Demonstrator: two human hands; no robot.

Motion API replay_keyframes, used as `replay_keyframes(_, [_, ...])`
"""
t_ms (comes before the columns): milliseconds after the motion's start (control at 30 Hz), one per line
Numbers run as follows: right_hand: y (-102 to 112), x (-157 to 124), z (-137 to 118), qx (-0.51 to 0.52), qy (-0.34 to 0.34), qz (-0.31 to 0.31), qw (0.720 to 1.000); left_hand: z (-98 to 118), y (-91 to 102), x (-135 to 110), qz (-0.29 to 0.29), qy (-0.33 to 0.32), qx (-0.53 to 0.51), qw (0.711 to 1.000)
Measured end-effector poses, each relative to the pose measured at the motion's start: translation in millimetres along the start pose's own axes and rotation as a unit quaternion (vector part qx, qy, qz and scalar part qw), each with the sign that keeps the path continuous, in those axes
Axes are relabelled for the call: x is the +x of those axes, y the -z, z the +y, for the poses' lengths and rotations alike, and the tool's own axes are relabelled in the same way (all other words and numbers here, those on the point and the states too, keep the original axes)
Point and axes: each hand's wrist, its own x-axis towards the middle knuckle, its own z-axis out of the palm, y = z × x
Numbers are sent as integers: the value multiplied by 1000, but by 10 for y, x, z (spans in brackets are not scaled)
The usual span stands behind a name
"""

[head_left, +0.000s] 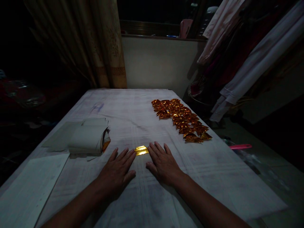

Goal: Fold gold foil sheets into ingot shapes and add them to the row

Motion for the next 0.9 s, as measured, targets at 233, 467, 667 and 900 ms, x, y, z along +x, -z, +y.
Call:
replay_keyframes(233, [-5, 223, -180, 30, 100, -22, 994, 5, 1, 29, -8, 4, 15, 1000])
replay_keyframes(467, [60, 49, 70, 18, 38, -32, 999, -12, 57, 21, -20, -3, -1, 1000])
replay_keyframes(667, [66, -24, 109, 14, 18, -5, 1000, 109, 130, 160, 31, 43, -26, 998])
replay_keyframes(900, [25, -32, 115, 22, 8, 36, 999, 192, 145, 561, 101, 108, -74, 986])
